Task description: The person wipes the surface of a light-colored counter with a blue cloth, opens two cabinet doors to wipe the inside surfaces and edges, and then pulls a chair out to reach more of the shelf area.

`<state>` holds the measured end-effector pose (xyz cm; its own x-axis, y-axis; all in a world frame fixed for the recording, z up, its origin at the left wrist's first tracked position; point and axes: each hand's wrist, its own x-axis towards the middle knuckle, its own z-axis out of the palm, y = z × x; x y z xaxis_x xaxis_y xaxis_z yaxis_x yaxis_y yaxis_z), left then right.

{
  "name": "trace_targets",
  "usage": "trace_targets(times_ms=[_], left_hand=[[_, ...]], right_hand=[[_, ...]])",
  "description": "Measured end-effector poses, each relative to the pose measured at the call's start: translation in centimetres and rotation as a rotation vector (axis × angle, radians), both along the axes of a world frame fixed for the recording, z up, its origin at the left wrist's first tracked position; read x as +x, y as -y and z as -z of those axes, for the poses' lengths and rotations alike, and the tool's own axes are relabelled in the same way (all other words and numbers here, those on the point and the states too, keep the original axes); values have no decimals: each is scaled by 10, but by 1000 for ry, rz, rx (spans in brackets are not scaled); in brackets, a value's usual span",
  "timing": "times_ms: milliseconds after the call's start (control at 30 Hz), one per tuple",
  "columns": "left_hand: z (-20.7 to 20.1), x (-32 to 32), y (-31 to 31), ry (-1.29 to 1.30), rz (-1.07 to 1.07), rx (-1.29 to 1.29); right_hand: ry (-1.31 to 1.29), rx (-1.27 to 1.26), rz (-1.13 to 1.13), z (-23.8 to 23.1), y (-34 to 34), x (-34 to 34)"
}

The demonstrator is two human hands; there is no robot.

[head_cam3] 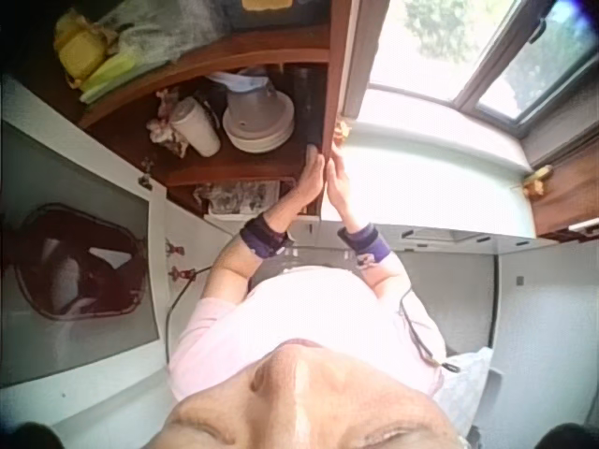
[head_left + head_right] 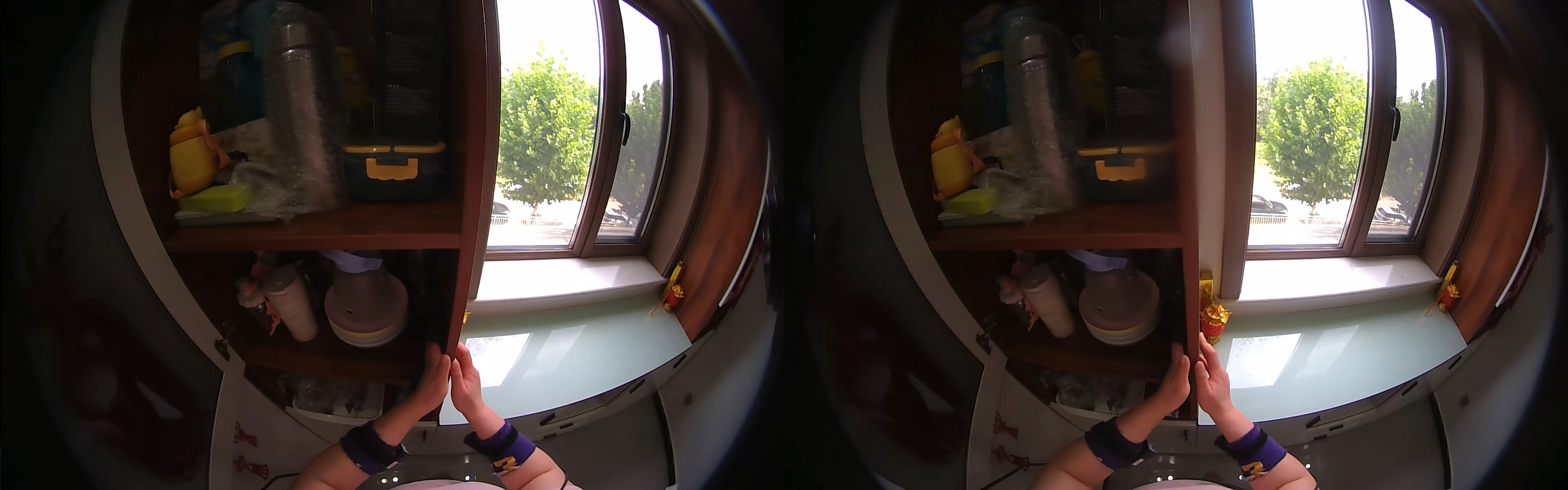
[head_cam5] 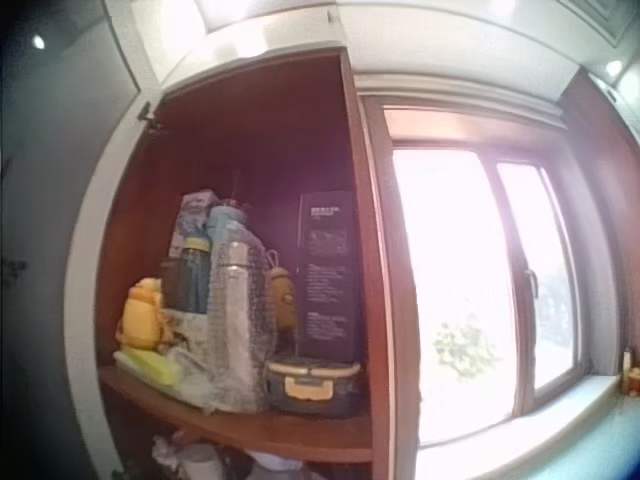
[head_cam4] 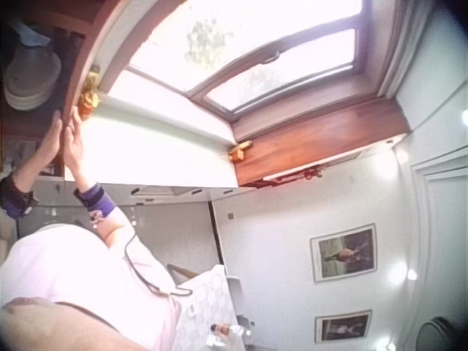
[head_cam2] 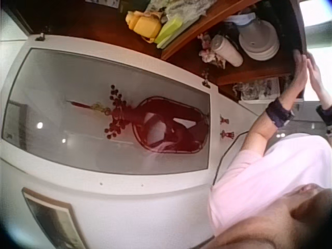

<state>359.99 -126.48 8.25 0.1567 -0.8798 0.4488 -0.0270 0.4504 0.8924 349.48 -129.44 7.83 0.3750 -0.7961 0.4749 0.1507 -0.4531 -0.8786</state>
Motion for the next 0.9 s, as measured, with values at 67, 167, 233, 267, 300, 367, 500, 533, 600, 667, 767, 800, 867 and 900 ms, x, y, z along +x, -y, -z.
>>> trace_targets(times_ms=[67, 167, 233, 267, 300, 367, 500, 533, 600, 667, 767, 800, 867, 900], left_hand=[[-19, -12, -33, 53, -42, -41], [-40, -12, -51, 168, -151, -181], [-69, -3, -43, 496, -241, -325], [-91, -3, -36, 582, -296, -364], [-111, 0, -28, 671, -358, -402], [-129, 24, -10, 1023, -521, -408], [-158, -1, 3, 818, -656, -496], [-151, 3, 3, 879, -655, -496], [-119, 5, 0, 867, -610, -414], [-73, 8, -4, 902, -547, -301], [-14, 13, -18, 985, -484, -231], [-13, 12, -20, 968, -482, -210], [-16, 16, -16, 924, -524, -259], [-39, 11, -12, 890, -561, -324]], right_hand=[[32, 16, -37, -11, -8, 2], [94, 8, -35, -13, -13, 5], [32, -34, -33, -5, -5, -1], [-6, -55, 1, -4, -3, -3], [5, -49, 4, -9, -5, -4], [42, 47, -69, -24, -16, -1], [50, 33, -36, -9, -7, -2], [70, 42, -37, -9, -7, -1], [91, 34, -34, -14, -7, -3], [138, 53, -68, -10, -4, -6], [264, 85, -174, -6, 0, -7], [349, 135, -249, 1, 5, -5], [377, 205, -274, 15, 5, -9], [385, 276, -299, 17, 4, -12]])
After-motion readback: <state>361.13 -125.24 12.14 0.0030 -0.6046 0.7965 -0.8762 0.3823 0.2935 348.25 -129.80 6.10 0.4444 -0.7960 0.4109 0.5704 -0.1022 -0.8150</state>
